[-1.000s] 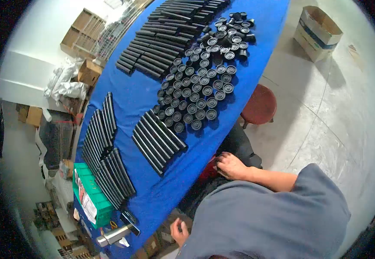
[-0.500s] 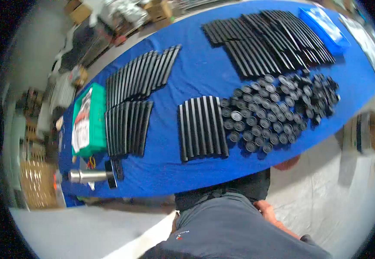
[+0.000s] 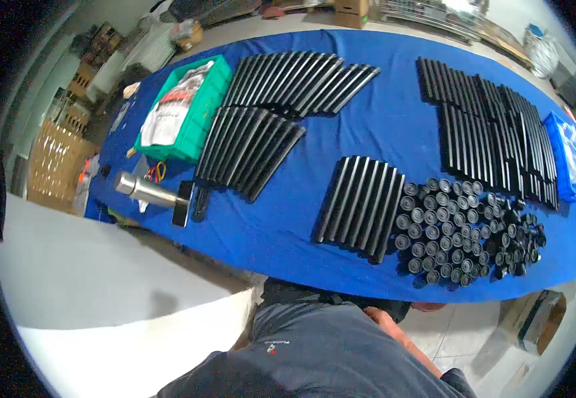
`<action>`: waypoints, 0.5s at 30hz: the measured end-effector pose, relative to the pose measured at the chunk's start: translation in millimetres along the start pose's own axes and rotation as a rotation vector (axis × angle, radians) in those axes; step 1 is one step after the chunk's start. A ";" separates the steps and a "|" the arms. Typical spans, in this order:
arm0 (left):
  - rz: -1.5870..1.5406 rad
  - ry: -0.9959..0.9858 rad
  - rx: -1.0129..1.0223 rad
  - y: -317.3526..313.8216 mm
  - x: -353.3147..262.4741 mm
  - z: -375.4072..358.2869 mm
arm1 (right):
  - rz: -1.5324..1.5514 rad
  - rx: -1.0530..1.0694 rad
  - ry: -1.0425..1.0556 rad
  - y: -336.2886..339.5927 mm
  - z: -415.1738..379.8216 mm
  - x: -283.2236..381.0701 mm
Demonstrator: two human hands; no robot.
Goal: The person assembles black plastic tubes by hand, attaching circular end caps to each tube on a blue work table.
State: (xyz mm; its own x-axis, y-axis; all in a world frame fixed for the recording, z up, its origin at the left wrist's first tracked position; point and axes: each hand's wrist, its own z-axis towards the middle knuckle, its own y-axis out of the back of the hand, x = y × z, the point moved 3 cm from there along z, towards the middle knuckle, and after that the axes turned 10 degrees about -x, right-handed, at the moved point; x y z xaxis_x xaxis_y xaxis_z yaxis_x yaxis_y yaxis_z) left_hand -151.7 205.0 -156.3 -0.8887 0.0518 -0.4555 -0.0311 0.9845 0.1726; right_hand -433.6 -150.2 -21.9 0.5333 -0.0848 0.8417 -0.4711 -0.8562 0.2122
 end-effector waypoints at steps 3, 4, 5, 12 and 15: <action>-0.018 0.016 -0.002 1.6 3.4 -1.8 | 0.153 0.192 -0.091 -1.4 14.1 -9.6; -0.017 0.016 -0.002 1.9 3.0 -2.2 | 0.228 0.188 -0.120 -1.5 10.3 -10.5; -0.021 0.014 -0.002 1.7 3.8 -1.1 | 0.304 0.180 -0.148 1.2 3.1 -11.2; -0.010 0.030 -0.001 13.2 -6.2 -2.3 | 0.355 0.057 -0.179 -4.0 -14.9 11.0; 0.011 0.035 -0.004 20.3 -9.3 -0.8 | 0.331 0.067 -0.206 -17.7 4.8 25.3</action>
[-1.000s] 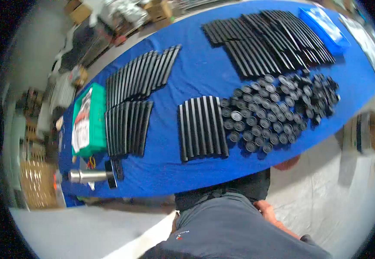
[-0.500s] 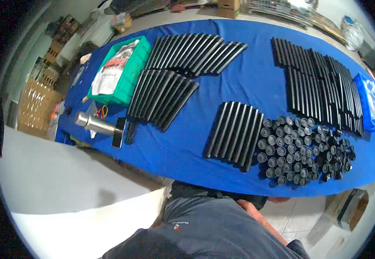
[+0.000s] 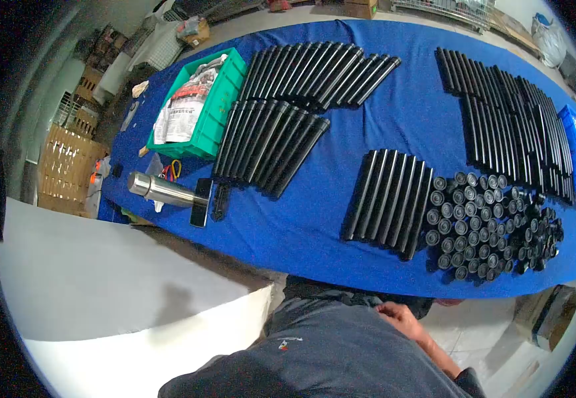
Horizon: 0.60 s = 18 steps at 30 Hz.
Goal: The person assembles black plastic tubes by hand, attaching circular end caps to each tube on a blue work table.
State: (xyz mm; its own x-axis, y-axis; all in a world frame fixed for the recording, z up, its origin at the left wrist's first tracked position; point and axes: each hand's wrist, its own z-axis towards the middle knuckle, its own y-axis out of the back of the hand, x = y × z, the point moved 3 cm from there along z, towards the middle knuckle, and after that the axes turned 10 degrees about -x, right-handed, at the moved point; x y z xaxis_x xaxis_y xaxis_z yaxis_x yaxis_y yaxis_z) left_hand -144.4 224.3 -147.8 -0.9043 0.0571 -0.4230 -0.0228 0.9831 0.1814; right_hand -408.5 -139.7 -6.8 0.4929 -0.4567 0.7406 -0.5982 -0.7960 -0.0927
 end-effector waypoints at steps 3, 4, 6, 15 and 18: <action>0.011 0.013 -0.001 10.2 -0.2 1.8 | -0.195 -0.016 0.130 -24.0 24.5 35.9; 0.010 0.012 -0.005 16.8 2.1 2.0 | -0.182 -0.005 0.093 -27.6 27.4 37.0; 0.018 0.025 0.000 20.7 4.9 5.0 | -0.160 0.014 0.028 -31.9 35.0 35.3; 0.029 0.054 -0.012 49.8 25.6 8.3 | -0.286 0.032 0.243 -47.5 34.6 6.1; 0.034 0.051 0.002 52.0 25.8 11.2 | -0.217 0.029 0.253 -47.0 30.5 -3.8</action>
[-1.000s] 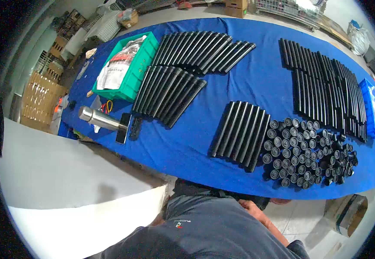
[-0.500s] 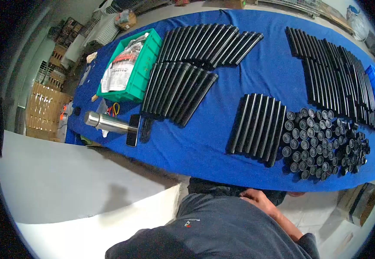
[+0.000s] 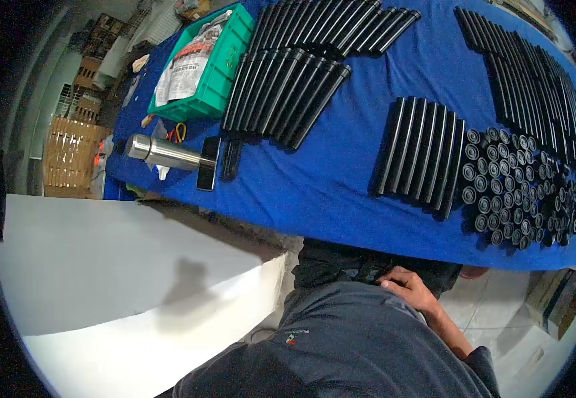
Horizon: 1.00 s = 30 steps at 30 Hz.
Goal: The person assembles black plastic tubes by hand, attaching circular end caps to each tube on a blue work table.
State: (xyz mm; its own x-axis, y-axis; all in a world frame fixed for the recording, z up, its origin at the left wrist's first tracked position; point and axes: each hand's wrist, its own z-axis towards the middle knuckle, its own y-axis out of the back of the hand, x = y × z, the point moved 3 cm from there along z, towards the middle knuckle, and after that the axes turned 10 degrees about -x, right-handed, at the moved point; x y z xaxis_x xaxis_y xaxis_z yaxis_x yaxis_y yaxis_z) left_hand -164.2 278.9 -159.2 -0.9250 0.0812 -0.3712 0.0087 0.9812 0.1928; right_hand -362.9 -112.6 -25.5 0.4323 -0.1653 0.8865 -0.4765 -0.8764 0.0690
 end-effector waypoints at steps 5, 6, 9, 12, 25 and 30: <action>0.047 -0.066 0.011 8.6 -7.1 -4.7 | 0.129 -0.083 -0.056 1.3 -12.0 -11.8; 0.064 -0.082 0.017 8.6 -13.8 -5.3 | 0.159 -0.111 -0.082 1.3 -12.9 -24.8; 0.201 -0.280 0.029 12.7 -54.9 -12.7 | 0.208 -0.220 -0.150 -0.1 -25.0 -39.1; 0.432 -0.703 0.224 -19.9 -110.3 -18.9 | 0.293 -0.304 -0.176 -5.8 -31.2 -61.3; 0.584 -1.825 1.331 -362.4 -178.4 -255.1 | 0.658 -0.633 -0.203 -36.7 -66.5 -82.4; 0.482 -1.667 1.304 -409.6 -175.2 -235.8 | 0.569 -0.787 -0.245 -48.8 -85.0 -73.1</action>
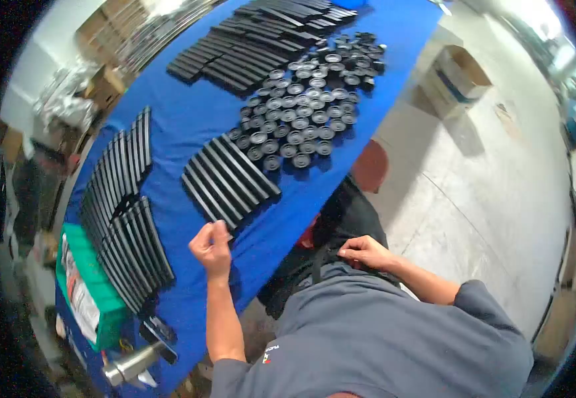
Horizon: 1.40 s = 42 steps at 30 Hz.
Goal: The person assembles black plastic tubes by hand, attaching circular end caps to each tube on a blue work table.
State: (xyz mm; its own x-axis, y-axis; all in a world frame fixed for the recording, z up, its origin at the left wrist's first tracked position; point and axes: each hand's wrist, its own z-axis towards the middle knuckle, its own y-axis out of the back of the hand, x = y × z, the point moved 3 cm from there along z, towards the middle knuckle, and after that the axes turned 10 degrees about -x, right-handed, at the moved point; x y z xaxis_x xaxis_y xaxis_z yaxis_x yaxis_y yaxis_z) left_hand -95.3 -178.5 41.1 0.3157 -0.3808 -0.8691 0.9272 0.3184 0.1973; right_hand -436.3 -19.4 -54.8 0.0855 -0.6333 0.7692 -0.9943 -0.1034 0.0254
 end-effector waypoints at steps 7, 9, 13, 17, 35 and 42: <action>-0.177 0.435 -0.168 12.2 47.3 -4.8 | -0.035 -0.017 0.076 -22.0 -0.3 11.8; -0.151 0.402 -0.128 11.6 52.4 -8.8 | -0.075 -0.012 0.081 -25.7 -0.3 17.2; -0.050 0.383 -0.121 13.4 54.8 -10.4 | -0.311 -0.002 0.103 -25.6 3.8 27.3; -0.030 0.365 -0.146 14.4 51.3 -9.2 | -0.656 0.045 0.198 -24.2 3.6 56.5; -0.136 0.419 -0.261 16.1 57.2 -8.4 | -0.575 0.048 0.471 -8.5 21.6 39.6; -0.312 0.537 -0.358 22.6 55.0 1.5 | -0.328 0.171 0.252 -9.3 38.1 50.3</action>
State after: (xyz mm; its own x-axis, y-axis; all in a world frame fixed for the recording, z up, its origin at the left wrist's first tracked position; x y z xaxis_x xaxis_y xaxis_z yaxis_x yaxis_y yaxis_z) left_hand -56.7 -193.6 -1.5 -0.1814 -0.0500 -0.9821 0.8058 0.5650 -0.1776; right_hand -420.3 -79.5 -40.6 0.3557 -0.3412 0.8701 -0.8905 -0.4062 0.2048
